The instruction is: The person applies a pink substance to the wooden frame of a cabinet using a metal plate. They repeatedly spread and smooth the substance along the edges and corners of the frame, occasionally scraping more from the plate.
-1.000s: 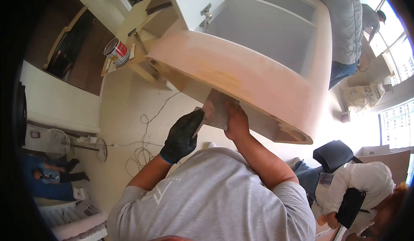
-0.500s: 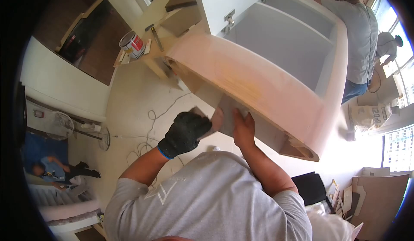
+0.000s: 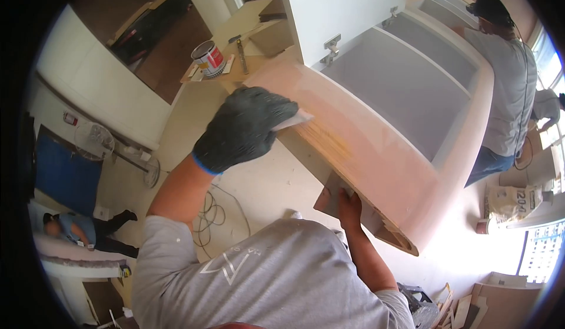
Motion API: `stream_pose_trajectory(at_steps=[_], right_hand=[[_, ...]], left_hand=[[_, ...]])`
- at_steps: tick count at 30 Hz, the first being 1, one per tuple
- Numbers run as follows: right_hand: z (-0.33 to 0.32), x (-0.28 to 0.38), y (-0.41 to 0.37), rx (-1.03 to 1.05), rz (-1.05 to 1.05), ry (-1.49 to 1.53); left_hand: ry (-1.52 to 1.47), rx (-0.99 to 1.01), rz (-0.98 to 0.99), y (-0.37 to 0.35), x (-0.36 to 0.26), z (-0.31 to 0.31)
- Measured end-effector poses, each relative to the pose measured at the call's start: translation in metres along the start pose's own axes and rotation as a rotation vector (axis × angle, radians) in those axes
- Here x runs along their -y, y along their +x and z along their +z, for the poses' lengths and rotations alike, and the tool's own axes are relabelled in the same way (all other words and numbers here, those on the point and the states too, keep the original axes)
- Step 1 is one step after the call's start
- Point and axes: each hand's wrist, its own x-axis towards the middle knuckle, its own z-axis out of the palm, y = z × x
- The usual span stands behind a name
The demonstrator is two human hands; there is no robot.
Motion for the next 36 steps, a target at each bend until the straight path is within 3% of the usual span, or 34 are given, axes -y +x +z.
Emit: stream_pose_trajectory(at_steps=[4,5,8,9,10,12,15,17,24,30,31,35,36], right_hand=[[-0.015,-0.015,0.003,-0.007,-0.108,-0.097],[-0.017,-0.015,0.002,-0.023,-0.137,-0.121],[-0.026,-0.035,0.007,-0.002,-0.168,-0.073],[-0.029,-0.040,0.009,0.008,-0.173,-0.064],[-0.031,-0.042,0.009,0.022,-0.165,-0.065],[-0.034,-0.056,0.008,0.053,-0.195,-0.129],[-0.036,-0.070,0.013,0.068,-0.332,-0.268],[-0.044,-0.036,-0.002,0.038,-0.417,-0.296],[-0.054,-0.053,0.000,0.092,-0.287,-0.281],[-0.056,-0.053,-0.001,0.170,-0.244,-0.339],[-0.057,-0.054,-0.003,0.184,-0.236,-0.353],[-0.061,-0.057,-0.002,0.237,-0.216,-0.418],[-0.062,-0.058,-0.002,0.243,-0.220,-0.440]], left_hand=[[0.101,0.097,-0.032,-0.002,-0.024,0.028],[0.175,0.225,-0.085,-0.001,-0.040,0.017],[0.021,0.227,0.037,0.002,-0.042,-0.009],[0.055,0.224,-0.053,0.003,-0.036,-0.009],[0.101,0.148,-0.021,0.011,-0.028,-0.010],[0.102,0.147,-0.236,0.016,-0.002,0.000],[0.161,0.374,-0.382,0.029,0.000,0.013],[0.149,0.408,-0.367,0.038,-0.013,0.010],[0.133,0.462,-0.285,0.054,-0.082,0.010],[0.018,0.343,-0.149,0.059,-0.162,0.011],[0.060,0.447,-0.184,0.061,-0.176,0.011],[-0.219,0.398,-0.106,0.058,-0.191,-0.009],[-0.151,0.322,-0.049,0.056,-0.180,-0.016]])
